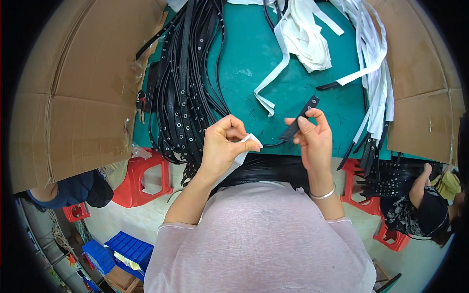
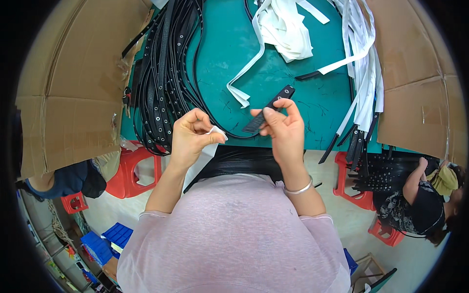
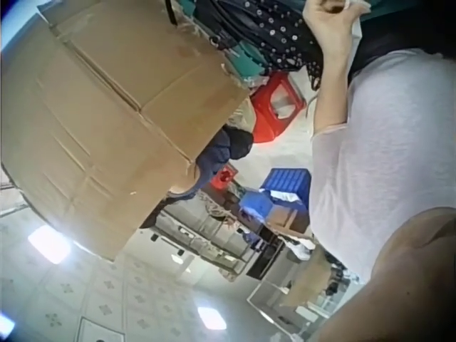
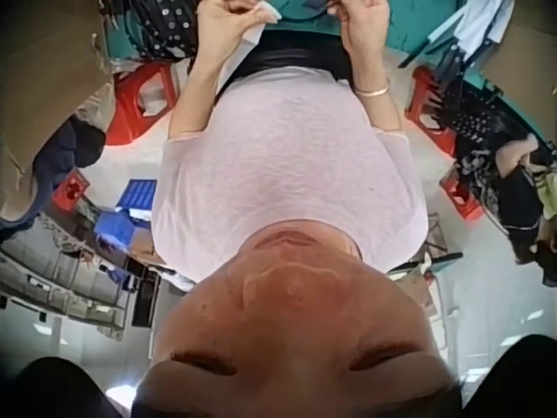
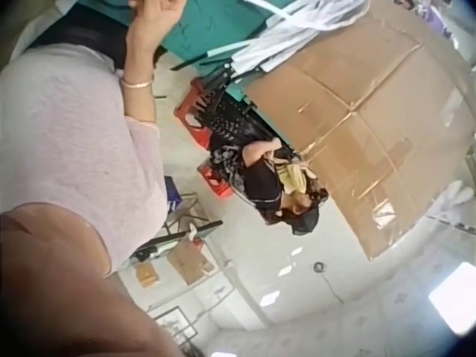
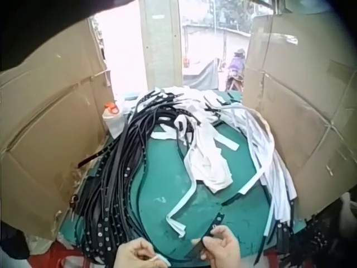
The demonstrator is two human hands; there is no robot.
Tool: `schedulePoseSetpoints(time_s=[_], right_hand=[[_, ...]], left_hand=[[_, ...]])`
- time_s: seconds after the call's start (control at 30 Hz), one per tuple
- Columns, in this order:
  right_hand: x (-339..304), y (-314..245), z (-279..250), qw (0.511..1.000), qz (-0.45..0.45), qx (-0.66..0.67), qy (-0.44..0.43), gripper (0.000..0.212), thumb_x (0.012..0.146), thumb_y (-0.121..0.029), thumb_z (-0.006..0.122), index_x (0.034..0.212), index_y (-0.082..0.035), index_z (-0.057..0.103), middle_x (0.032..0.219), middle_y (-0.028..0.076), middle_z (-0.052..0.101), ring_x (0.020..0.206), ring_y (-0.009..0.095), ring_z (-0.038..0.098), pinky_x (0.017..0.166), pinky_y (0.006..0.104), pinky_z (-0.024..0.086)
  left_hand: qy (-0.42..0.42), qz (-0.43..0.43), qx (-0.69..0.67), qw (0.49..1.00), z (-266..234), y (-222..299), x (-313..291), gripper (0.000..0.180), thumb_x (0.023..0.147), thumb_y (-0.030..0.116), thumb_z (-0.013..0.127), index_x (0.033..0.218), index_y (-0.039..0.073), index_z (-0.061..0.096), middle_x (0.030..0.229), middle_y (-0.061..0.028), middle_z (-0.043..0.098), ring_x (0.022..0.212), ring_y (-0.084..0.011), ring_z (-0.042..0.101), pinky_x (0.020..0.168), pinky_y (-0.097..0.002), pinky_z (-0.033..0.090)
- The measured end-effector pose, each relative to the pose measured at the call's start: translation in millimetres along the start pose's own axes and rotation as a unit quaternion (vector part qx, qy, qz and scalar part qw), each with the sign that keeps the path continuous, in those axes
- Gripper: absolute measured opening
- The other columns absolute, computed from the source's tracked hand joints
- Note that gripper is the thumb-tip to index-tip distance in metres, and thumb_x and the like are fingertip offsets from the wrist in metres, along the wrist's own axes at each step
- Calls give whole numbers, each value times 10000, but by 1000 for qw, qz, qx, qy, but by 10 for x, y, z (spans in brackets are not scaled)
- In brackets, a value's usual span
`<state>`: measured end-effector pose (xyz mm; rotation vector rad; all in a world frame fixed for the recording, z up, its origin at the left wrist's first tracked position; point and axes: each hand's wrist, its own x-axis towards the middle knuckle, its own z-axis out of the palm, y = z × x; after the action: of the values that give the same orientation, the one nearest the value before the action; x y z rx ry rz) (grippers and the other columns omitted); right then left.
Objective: Wrapping white protective paper strips around the ends of black belts in a manufacturing factory.
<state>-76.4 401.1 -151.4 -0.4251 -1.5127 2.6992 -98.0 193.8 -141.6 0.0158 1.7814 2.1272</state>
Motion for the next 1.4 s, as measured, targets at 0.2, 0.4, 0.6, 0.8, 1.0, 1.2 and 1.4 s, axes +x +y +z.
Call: schedulePoseSetpoints(time_s=[0.2,0.4,0.6,0.8,1.0,1.2,1.4], right_hand=[[-141,-102,384,980,-126,-145,-59,231,871,21,552,936,-68,349,908,208,657,762,164,655,584,209,531],[-133,-106,427,947,-176,-236,-127,216,870,35,551,884,-52,354,820,123,632,839,189,661,598,197,533],[-111,-128,404,927,-182,-289,-156,215,868,47,548,864,-48,356,787,117,618,841,179,663,579,193,526],[-140,-163,447,906,-189,-338,-172,219,859,56,559,847,-34,360,769,119,623,823,175,667,568,183,499],[-207,-7,442,883,-169,-405,-168,251,838,42,598,794,-38,365,774,82,600,889,202,662,612,207,508],[-233,110,542,902,-175,-351,-181,284,824,37,615,753,-45,352,707,32,502,952,251,645,695,269,516],[-244,223,515,960,-114,-209,-146,269,833,26,595,832,-55,337,978,200,626,926,230,640,703,280,525]], left_hand=[[-5,-15,-8,1000,-1,14,-76,356,672,-62,754,730,72,430,710,-120,659,678,-152,665,591,-232,530],[-21,-36,3,999,-42,17,-94,374,656,-42,775,722,78,427,698,-81,643,681,-114,646,589,-209,505],[-62,-45,9,997,-76,20,-90,405,640,-25,797,719,83,414,684,-58,636,690,-125,657,618,-222,529],[-84,-46,12,995,-109,-4,-107,360,653,-27,781,751,73,450,690,-46,635,658,-80,614,586,-196,473],[-63,-75,-44,994,-112,-33,-140,176,756,12,711,824,33,550,703,-24,633,633,-50,571,578,-178,434],[-40,-32,-94,994,-175,-82,-171,163,770,141,726,791,24,614,762,-4,589,701,-58,530,694,-201,438],[-31,0,-5,999,-189,-7,-257,128,754,92,727,751,-6,644,802,-40,574,729,-92,528,695,-218,430]])
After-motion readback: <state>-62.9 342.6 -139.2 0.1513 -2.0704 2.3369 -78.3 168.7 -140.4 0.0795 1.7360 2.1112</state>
